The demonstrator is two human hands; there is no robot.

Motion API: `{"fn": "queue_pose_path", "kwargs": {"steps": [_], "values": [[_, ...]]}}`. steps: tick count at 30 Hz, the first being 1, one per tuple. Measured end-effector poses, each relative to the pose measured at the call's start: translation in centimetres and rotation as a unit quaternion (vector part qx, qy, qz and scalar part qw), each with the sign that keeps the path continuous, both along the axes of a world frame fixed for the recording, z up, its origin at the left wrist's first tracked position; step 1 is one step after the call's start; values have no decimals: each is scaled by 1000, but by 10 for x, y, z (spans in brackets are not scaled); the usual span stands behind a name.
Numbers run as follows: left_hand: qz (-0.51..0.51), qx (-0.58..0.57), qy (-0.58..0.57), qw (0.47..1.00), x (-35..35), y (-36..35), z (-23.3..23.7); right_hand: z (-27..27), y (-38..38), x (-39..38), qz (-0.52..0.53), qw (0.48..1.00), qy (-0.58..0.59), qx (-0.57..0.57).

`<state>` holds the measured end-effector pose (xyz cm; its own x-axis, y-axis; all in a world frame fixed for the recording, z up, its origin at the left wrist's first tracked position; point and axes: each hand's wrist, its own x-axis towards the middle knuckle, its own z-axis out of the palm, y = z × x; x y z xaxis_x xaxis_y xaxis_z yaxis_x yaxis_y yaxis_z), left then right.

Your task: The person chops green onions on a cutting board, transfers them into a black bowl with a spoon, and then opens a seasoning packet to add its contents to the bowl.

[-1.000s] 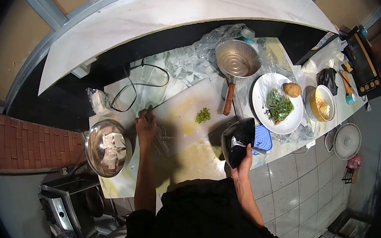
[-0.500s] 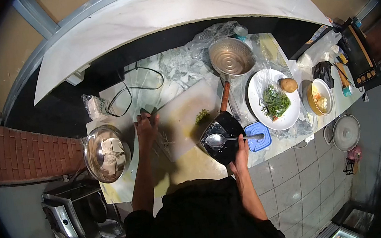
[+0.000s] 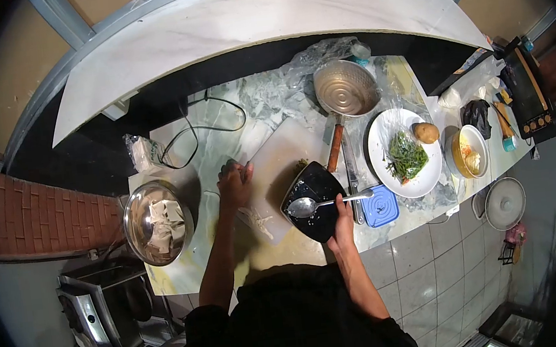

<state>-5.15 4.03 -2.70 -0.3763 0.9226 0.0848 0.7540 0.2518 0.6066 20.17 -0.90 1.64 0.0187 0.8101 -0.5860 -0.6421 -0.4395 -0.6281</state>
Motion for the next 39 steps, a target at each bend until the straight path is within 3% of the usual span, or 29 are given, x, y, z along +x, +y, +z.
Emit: {"fn": "queue_pose_path", "kwargs": {"steps": [6, 10, 12, 15, 18, 21, 22, 26, 35, 36, 38, 39], "values": [[-38, 63, 96, 993, 0, -4, -19, 7, -1, -1, 0, 1000, -23, -8], [38, 85, 37, 995, 13, -11, 6, 3, -1, 0, 8, 1000, -8, -11], [48, -79, -15, 996, 12, -9, 24, 1, -3, 0, 13, 1000, -7, -8], [21, -6, -51, 998, 6, -13, 20, 6, -2, -3, 24, 1000, -9, 1], [45, -59, 14, 997, 4, -15, 17, 17, -5, 0, 44, 999, -24, 1], [86, -64, 14, 994, -2, -17, 12, 42, -10, 13, 87, 959, -263, -58], [88, -65, 13, 994, -5, -19, 13, 27, -10, 23, 77, 935, -347, -10], [86, -83, -7, 993, -16, -20, 14, -13, -15, 50, 51, 937, -340, 64], [89, -43, -19, 995, -39, -19, 60, 1, -9, 44, 49, 899, -431, 65], [97, -43, -1, 994, -42, -18, 65, -25, -7, 42, 11, 890, -440, 120], [86, -73, 0, 994, -46, -19, 74, -22, 1, 37, 111, 874, -465, 84], [79, -17, 0, 997, -46, -19, 79, -33, 6, 29, 84, 882, -452, 104]]}}
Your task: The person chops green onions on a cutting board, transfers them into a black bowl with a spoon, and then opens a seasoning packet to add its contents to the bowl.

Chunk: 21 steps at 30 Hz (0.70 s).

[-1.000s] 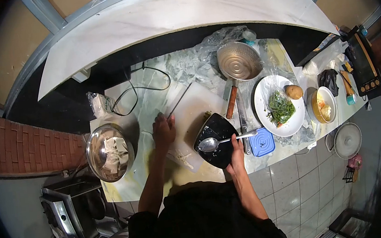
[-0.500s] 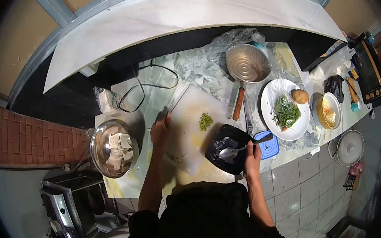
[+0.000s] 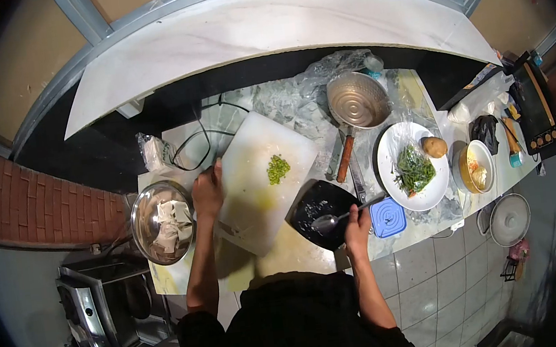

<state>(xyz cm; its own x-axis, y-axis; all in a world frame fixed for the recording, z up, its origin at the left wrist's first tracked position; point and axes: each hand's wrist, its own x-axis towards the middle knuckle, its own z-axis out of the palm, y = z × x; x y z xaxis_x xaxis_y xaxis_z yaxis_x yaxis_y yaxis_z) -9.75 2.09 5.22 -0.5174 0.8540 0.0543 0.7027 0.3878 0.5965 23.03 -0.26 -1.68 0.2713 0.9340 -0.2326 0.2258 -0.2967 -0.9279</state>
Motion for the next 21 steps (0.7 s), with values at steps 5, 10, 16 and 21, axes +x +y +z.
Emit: {"fn": "queue_pose_path", "kwargs": {"steps": [5, 10, 16, 21], "values": [[-8, 60, 60, 996, 5, -1, 33, 29, 22, -42, 17, 993, 13, 117], [-5, 154, 137, 979, 13, -4, 43, 27, 35, -49, 3, 995, 20, 100], [8, 81, 145, 986, 33, -4, 73, 31, 33, -52, 31, 994, -3, 100], [7, 31, 176, 984, 43, -7, 85, 26, 28, -57, 14, 998, 15, 65]]}}
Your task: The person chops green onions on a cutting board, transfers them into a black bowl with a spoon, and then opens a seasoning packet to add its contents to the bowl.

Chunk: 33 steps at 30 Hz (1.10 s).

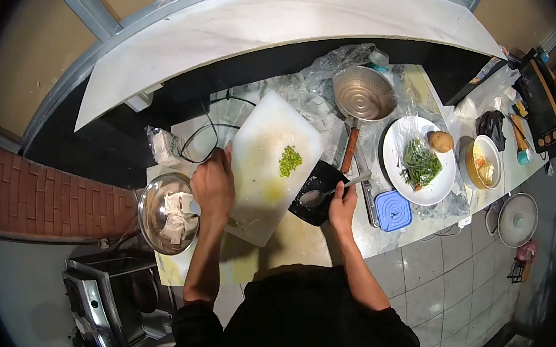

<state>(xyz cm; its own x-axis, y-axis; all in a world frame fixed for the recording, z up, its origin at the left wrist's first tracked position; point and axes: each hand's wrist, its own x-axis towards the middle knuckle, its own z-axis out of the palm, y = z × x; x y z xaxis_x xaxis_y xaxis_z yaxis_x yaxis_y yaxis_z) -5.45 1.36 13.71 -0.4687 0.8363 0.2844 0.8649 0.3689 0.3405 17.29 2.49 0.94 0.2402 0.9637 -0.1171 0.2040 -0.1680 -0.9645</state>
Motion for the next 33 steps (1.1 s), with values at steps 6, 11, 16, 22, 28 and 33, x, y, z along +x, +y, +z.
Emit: {"fn": "queue_pose_path", "kwargs": {"steps": [6, 11, 16, 22, 28, 33], "values": [[2, -21, 7, 1000, -1, 2, 2, -20, 0, -3, -47, 998, -10, 36], [-13, 2, 16, 1000, -2, 4, -5, -12, -1, -2, -42, 990, -130, 32], [-23, 2, 8, 1000, -4, 5, -3, -14, 1, 13, -12, 986, -155, 63], [-25, -3, 16, 1000, -4, 5, -2, 2, -9, 15, -70, 993, -16, 98], [-34, 6, 15, 999, -6, 7, -2, 23, -22, 40, -16, 996, 78, 35], [-25, 7, 12, 1000, -6, 6, -2, 55, -21, 72, 46, 988, 108, 98]]}}
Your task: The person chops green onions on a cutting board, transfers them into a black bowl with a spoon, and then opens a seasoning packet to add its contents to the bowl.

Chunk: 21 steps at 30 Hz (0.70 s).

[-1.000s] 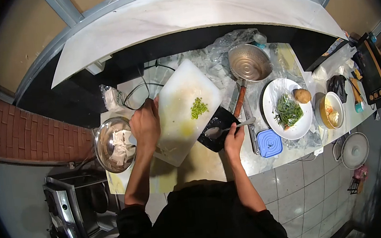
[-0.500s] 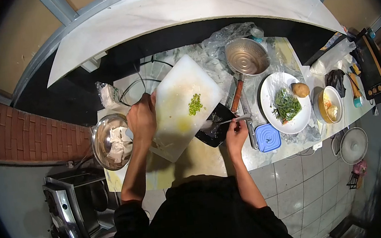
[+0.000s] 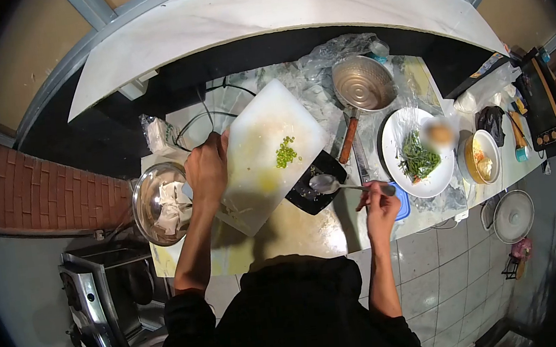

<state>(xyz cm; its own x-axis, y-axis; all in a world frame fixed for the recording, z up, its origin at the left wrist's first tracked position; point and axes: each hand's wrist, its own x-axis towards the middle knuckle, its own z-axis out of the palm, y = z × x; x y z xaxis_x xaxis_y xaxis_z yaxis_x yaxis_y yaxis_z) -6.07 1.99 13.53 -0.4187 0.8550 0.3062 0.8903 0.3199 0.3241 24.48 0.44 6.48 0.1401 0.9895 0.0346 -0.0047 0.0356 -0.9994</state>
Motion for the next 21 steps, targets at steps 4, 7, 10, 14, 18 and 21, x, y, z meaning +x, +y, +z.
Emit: {"fn": "queue_pose_path", "kwargs": {"steps": [4, 7, 10, 14, 18, 21], "values": [[-5, 6, -18, 1000, 2, 0, 2, 19, 15, -5, 26, 998, 43, 33], [2, -2, -19, 1000, 2, 0, 3, 21, 37, -21, 81, 988, 122, 44], [-6, 5, -13, 1000, 0, 1, 0, 19, 72, -32, 71, 982, 172, -3], [-11, 13, -20, 1000, 2, 1, 2, 14, 109, -38, 95, 979, 181, -20], [2, -1, -17, 1000, 0, 2, 2, 9, 111, -31, 129, 976, 167, -46], [0, 10, -18, 1000, 0, 2, -1, 9, 105, -10, 166, 979, 90, -71]]}}
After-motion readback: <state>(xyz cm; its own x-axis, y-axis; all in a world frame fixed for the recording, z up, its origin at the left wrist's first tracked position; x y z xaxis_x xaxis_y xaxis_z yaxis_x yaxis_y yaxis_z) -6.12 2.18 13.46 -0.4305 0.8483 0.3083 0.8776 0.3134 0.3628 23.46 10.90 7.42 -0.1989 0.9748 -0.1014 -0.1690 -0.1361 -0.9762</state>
